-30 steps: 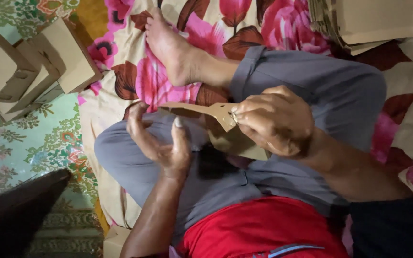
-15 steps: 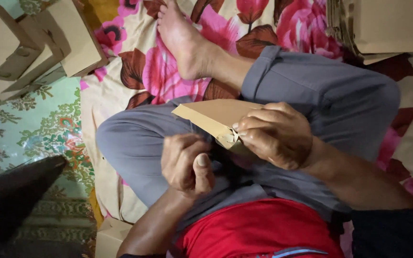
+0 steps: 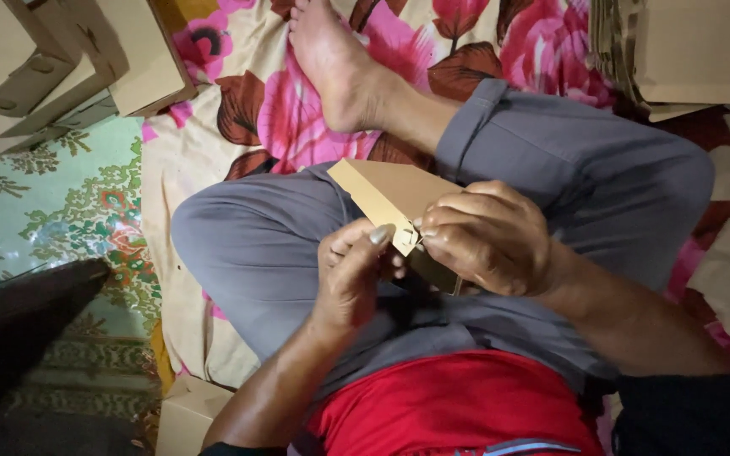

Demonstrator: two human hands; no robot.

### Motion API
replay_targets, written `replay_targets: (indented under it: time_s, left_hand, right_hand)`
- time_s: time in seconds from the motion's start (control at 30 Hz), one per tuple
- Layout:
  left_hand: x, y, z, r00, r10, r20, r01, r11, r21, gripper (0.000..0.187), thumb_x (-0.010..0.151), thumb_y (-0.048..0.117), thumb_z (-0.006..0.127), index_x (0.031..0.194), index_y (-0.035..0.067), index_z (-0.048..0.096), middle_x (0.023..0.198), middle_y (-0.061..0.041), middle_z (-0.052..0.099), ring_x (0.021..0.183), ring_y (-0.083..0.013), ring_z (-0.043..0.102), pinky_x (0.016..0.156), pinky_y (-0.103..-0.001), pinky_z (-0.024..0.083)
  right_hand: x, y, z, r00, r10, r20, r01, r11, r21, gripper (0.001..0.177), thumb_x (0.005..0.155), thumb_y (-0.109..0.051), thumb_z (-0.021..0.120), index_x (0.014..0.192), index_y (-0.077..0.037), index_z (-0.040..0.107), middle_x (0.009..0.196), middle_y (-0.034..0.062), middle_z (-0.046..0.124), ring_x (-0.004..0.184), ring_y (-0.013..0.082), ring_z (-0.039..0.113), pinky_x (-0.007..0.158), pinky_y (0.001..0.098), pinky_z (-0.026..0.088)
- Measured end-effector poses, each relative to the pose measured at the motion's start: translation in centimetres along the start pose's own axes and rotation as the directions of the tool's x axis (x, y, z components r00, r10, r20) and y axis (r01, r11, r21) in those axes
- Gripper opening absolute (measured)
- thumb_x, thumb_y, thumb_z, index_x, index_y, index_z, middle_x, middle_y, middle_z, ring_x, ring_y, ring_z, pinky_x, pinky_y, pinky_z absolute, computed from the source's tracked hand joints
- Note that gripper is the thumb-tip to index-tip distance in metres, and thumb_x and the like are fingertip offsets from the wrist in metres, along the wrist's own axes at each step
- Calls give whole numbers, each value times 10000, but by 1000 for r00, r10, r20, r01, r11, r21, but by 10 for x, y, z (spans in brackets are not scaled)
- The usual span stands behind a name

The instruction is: Folding flat cardboard templates into small boxes while sitting on the floor.

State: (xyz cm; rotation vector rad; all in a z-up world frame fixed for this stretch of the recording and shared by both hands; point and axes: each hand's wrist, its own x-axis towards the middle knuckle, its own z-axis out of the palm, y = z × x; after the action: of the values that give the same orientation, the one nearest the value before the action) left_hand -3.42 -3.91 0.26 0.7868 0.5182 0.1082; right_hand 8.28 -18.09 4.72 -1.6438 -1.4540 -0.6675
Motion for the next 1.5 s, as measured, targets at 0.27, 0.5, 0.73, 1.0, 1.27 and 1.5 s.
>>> replay_targets:
  time_s: [0.27,0.5,0.73,1.0,1.27,1.5]
  left_hand:
    - [0,4,-3,996,67,61,-72,994,81,236,933,122,706,753,-30,682,539,-155,600,511,-161,621,465,-249,503]
    - [3,0,-5,985,126,121,-132,991,37,133,878,42,726,878,-89,704,556,-155,580,518,-175,610,472,-249,493]
    - [4,0,-6,982,143,122,-155,984,91,99,856,17,759,876,-74,724,580,-147,632,528,-142,626,476,-238,516]
    - [1,1,-7,962,199,189,-226,965,132,24,862,-93,730,886,-97,732,586,-123,607,572,-138,618,533,-273,549]
    - [-6,7,9,951,215,223,-247,961,128,33,856,-118,737,881,-97,731,654,-88,570,631,-98,578,556,-266,535]
    - [-7,5,10,940,228,254,-267,955,129,32,852,-116,749,870,-98,730,677,-99,560,645,-111,586,561,-266,531]
  right_hand:
    - [2,4,-2,999,49,13,-49,998,41,85,938,-56,693,995,3,717,861,138,735,700,290,716,615,400,571]
    - [4,3,1,998,56,14,-56,997,45,129,947,-42,670,1045,20,724,869,159,728,705,294,716,607,398,566]
    - [8,2,-2,994,100,41,-103,991,82,167,973,-105,634,970,15,750,857,155,723,698,312,717,596,421,573]
    - [2,2,-6,989,101,105,-110,991,80,109,908,-21,688,926,-41,794,924,142,732,732,281,711,629,399,561]
    - [9,-13,-14,902,386,195,-409,907,100,127,951,-91,689,962,-15,790,889,126,724,721,275,712,640,403,593]
    - [13,-13,-20,687,653,319,-726,638,257,93,927,-38,741,1003,14,743,822,130,708,700,287,689,642,388,559]
